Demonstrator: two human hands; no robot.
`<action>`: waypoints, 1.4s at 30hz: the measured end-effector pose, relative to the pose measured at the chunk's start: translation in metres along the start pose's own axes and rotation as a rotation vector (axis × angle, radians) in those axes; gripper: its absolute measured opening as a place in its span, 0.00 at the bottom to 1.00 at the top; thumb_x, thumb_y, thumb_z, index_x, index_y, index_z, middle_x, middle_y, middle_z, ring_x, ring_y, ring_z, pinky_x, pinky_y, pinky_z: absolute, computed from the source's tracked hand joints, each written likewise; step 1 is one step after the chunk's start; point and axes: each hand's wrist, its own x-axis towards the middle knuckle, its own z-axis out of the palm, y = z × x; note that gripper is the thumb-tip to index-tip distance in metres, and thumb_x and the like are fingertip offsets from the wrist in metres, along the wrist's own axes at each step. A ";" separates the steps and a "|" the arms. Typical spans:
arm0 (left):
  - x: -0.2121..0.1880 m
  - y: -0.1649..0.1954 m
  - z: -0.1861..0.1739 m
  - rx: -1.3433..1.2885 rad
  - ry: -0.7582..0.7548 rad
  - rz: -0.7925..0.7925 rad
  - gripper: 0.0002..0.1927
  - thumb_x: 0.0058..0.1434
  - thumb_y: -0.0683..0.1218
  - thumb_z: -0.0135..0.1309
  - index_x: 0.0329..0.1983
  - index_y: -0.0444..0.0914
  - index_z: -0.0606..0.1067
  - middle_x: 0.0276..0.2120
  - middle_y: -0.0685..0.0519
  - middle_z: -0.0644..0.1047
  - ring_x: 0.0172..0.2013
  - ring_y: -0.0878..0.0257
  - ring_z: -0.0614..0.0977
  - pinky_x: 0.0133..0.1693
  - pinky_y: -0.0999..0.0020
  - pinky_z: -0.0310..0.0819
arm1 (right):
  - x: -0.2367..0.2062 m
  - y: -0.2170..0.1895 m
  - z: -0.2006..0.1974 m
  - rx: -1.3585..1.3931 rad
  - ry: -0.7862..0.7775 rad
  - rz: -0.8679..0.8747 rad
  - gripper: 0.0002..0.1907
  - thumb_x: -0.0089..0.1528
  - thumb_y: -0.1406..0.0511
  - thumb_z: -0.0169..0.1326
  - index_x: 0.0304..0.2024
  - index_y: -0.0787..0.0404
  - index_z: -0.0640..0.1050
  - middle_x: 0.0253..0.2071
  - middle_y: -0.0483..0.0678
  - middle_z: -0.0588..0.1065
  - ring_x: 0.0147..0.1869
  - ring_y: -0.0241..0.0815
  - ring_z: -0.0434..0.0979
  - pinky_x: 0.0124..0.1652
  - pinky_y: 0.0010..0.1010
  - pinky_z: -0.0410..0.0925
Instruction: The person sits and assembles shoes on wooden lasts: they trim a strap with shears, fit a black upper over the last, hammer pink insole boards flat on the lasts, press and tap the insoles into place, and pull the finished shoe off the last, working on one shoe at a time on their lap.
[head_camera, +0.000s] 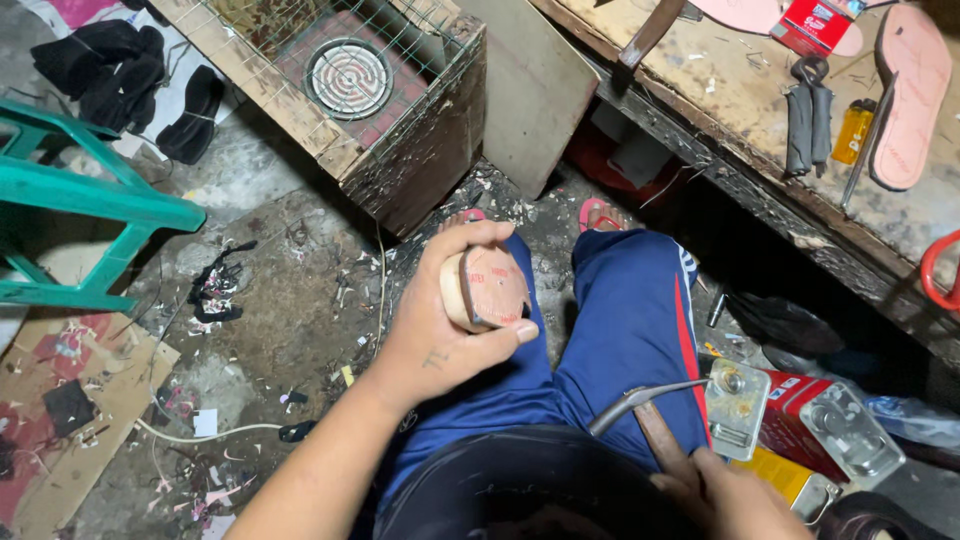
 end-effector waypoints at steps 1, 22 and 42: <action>0.000 -0.001 -0.002 0.035 -0.010 0.062 0.41 0.51 0.43 0.72 0.66 0.39 0.63 0.66 0.45 0.71 0.67 0.54 0.73 0.68 0.60 0.66 | 0.007 0.008 0.008 0.073 0.019 -0.101 0.18 0.55 0.55 0.70 0.40 0.54 0.78 0.32 0.52 0.81 0.41 0.47 0.84 0.43 0.34 0.73; -0.005 0.007 0.011 0.212 -0.070 0.016 0.42 0.49 0.45 0.73 0.65 0.40 0.65 0.60 0.47 0.74 0.60 0.53 0.79 0.63 0.62 0.72 | -0.042 -0.123 -0.071 0.369 0.582 -0.924 0.28 0.58 0.73 0.57 0.62 0.69 0.70 0.50 0.58 0.79 0.54 0.49 0.82 0.51 0.34 0.70; -0.013 -0.041 -0.023 -0.316 0.229 -0.003 0.30 0.63 0.34 0.59 0.65 0.38 0.60 0.60 0.43 0.69 0.60 0.57 0.74 0.63 0.59 0.75 | 0.046 -0.130 -0.025 0.502 0.385 -0.649 0.31 0.64 0.63 0.53 0.68 0.65 0.67 0.59 0.62 0.76 0.64 0.51 0.78 0.60 0.33 0.67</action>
